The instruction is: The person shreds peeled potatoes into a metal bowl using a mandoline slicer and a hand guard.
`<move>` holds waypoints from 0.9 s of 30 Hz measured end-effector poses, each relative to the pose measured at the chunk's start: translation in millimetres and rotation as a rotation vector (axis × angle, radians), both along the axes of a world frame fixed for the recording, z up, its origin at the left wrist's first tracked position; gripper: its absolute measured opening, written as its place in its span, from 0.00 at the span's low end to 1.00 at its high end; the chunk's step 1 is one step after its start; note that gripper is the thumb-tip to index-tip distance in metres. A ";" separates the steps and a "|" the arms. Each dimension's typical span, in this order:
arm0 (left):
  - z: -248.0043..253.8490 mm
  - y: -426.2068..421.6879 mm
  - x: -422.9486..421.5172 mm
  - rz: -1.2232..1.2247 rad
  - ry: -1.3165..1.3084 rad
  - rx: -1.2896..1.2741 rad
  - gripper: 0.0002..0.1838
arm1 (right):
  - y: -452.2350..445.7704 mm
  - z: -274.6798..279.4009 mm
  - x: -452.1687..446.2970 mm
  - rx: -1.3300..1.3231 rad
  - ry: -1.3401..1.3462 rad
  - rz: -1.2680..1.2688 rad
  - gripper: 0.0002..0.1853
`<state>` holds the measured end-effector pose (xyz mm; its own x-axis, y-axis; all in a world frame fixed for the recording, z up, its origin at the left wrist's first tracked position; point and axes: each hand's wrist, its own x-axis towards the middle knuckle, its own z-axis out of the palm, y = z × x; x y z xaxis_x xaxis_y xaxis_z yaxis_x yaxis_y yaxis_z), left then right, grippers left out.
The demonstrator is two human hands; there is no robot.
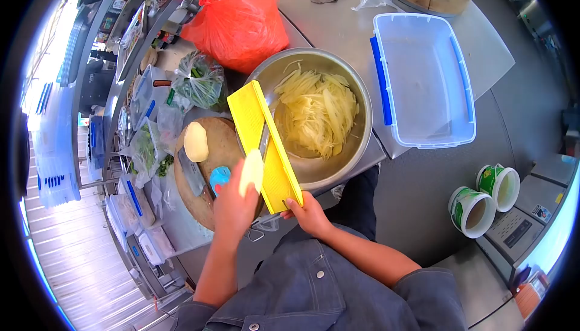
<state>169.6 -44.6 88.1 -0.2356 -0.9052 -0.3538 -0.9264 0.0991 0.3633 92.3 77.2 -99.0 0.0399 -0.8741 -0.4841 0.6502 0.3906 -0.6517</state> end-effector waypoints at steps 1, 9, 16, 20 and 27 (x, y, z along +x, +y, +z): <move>-5.3 22.6 9.8 -0.056 0.004 0.030 0.27 | 0.2 -3.1 -0.2 -0.015 0.007 0.022 0.13; -39.0 -74.1 -14.0 0.077 -0.015 -0.107 0.33 | 3.1 7.0 -1.4 -0.051 0.056 0.042 0.13; -45.5 39.4 23.4 -0.110 -0.114 -0.077 0.33 | -3.3 -3.1 -3.5 -0.045 0.040 0.028 0.14; -45.5 -49.0 -13.6 0.060 -0.130 -0.067 0.33 | -0.8 2.6 -5.0 -0.037 0.067 0.051 0.14; -3.1 19.2 7.3 -0.020 -0.049 -0.024 0.34 | 4.3 -1.2 -6.0 -0.016 0.014 0.065 0.14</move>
<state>176.9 -25.3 85.0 -0.2367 -0.9089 -0.3434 -0.9407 0.1259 0.3150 86.2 81.5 -100.3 0.0906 -0.8773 -0.4714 0.6146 0.4217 -0.6667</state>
